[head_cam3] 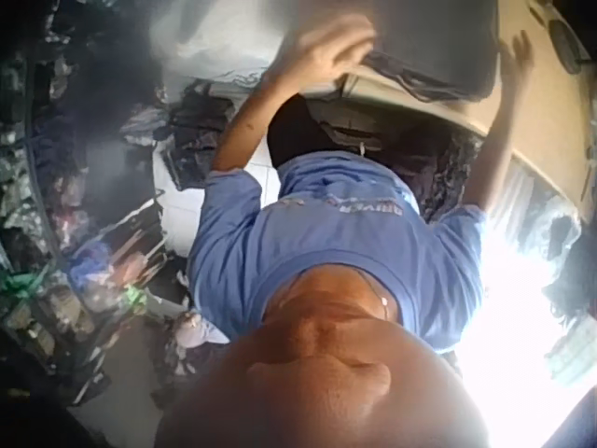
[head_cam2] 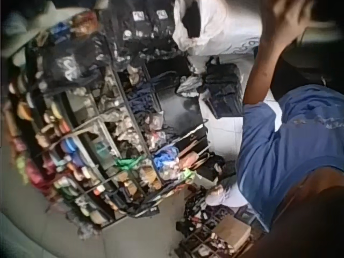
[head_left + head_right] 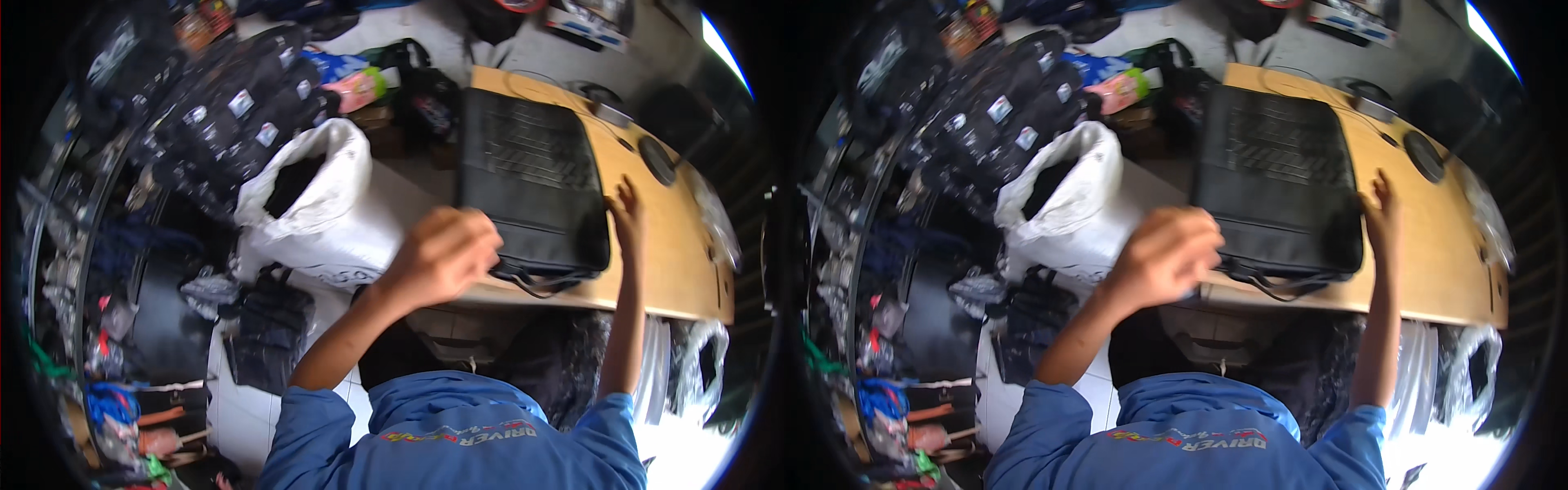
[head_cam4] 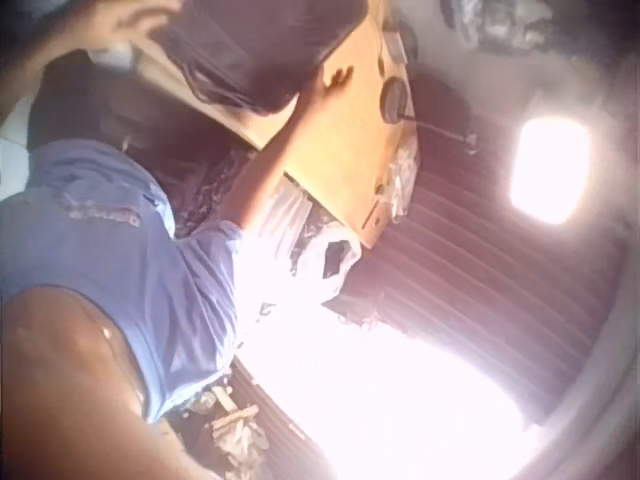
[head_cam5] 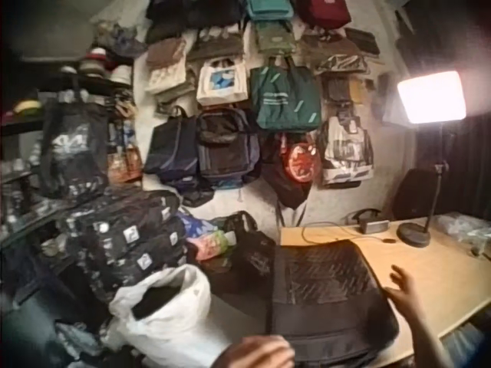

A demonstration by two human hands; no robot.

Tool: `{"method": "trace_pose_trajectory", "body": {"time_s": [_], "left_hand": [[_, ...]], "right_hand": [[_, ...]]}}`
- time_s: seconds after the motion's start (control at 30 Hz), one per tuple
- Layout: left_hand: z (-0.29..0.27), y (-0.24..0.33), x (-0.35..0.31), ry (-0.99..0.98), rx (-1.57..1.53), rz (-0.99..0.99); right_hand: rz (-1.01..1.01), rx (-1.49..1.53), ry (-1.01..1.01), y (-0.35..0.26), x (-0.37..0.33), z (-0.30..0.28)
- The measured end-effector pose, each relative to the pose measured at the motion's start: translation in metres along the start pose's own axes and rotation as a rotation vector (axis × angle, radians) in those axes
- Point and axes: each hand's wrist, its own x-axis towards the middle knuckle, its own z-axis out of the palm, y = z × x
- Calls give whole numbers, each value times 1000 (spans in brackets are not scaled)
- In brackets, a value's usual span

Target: The person puts a black bag into a plastic sleeve, attaches a strap to another black bag, and then places the bags into a large white sack.

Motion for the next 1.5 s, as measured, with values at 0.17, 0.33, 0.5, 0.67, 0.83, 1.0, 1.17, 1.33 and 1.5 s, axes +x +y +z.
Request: {"method": "trace_pose_trajectory", "body": {"time_s": [0.17,0.33,0.5,0.67,0.83,1.0,1.17,1.33,1.5], "left_hand": [[-112,-140,-69,411,369,-754],[-141,-229,-182,-120,608,-1222],[-78,-224,-191,-263,740,-1156],[-98,-231,-198,-159,621,-1203],[-100,-236,-182,-204,678,-1185],[-105,-236,-169,-44,575,-1231],[-125,-237,-170,212,726,-1140],[-173,-241,-133,269,768,-1024],[-266,-226,-127,352,941,-946]], "right_hand": [[-417,-99,-175,-135,7,70],[-895,-70,-752,-245,1,223],[-1266,-368,-1107,-233,-18,390],[-1082,-1203,-1436,-203,-44,448],[-911,-1027,-1606,-170,-21,445],[-840,-983,-1673,-169,-3,451],[-778,-886,-1526,-182,-1,446],[-795,-779,-1398,-182,10,444],[-787,-887,-1426,-195,2,450]]}}
